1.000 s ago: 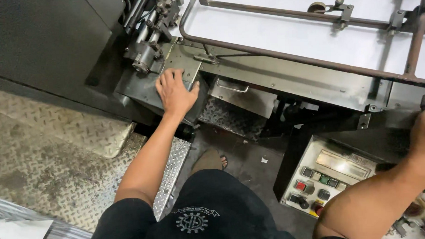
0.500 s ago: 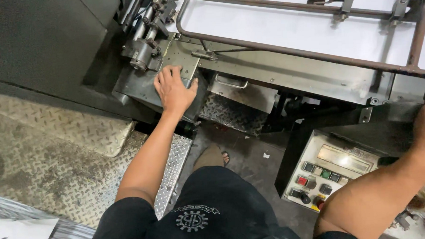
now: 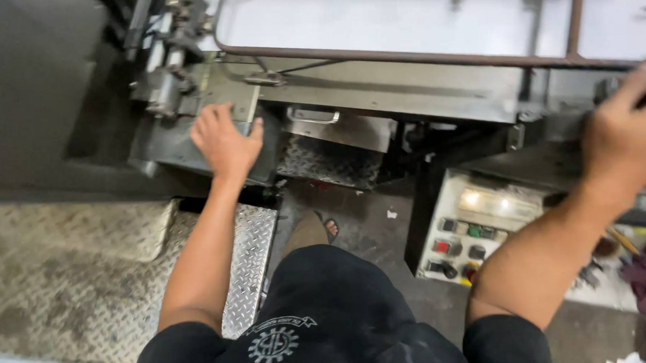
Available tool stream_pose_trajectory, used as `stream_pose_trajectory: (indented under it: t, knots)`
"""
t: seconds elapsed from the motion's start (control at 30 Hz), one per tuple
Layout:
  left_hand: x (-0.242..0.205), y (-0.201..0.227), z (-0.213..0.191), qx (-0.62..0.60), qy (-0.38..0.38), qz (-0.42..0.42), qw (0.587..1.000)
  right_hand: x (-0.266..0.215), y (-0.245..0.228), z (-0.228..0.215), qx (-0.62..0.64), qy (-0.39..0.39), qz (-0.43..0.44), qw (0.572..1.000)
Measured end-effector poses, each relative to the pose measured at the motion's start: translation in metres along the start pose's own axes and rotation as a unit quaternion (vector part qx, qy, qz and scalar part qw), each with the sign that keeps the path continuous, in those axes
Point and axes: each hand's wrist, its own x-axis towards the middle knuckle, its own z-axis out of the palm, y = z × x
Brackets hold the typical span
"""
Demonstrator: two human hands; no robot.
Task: The person operates a large industrial machine by repeatedly turning a handwheel with their right hand while stabilizing a metal lever with their left hand. The task involves continuous mechanical adjustments to the machine's components.
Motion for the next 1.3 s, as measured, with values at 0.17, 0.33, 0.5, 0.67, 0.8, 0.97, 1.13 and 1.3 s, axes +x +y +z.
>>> stream_pose_trajectory:
  t: [0.17,0.33,0.5,0.67,0.8,0.97,1.13,1.3]
  knots:
    - [-0.004,-0.006,0.002,0.005,0.014,0.013,1.0,0.027,-0.087,-0.065,-0.022,0.008,0.024,0.999]
    - [-0.003,-0.006,0.001,0.013,0.018,0.009,1.0,0.036,-0.109,-0.08,0.039,-0.009,0.041,0.998]
    - [-0.003,-0.005,0.0,0.013,0.019,0.004,1.0,0.034,-0.105,-0.076,0.041,-0.018,0.043,0.998]
    - [-0.002,-0.004,0.0,0.008,0.014,0.006,1.0,0.038,-0.114,-0.085,0.014,0.009,0.004,1.0]
    - [-0.002,-0.003,-0.001,0.01,0.014,0.004,1.0,0.042,-0.124,-0.093,0.034,0.003,0.012,0.999]
    - [-0.002,-0.003,-0.002,0.017,0.017,-0.001,1.0,0.042,-0.127,-0.088,0.076,0.014,-0.008,0.997]
    - [-0.002,-0.004,0.0,0.008,0.018,0.001,1.0,0.037,-0.115,-0.079,0.081,-0.025,0.042,0.996]
    - [-0.002,-0.004,-0.001,0.007,0.012,0.007,1.0,0.041,-0.126,-0.087,0.031,0.047,-0.019,0.998]
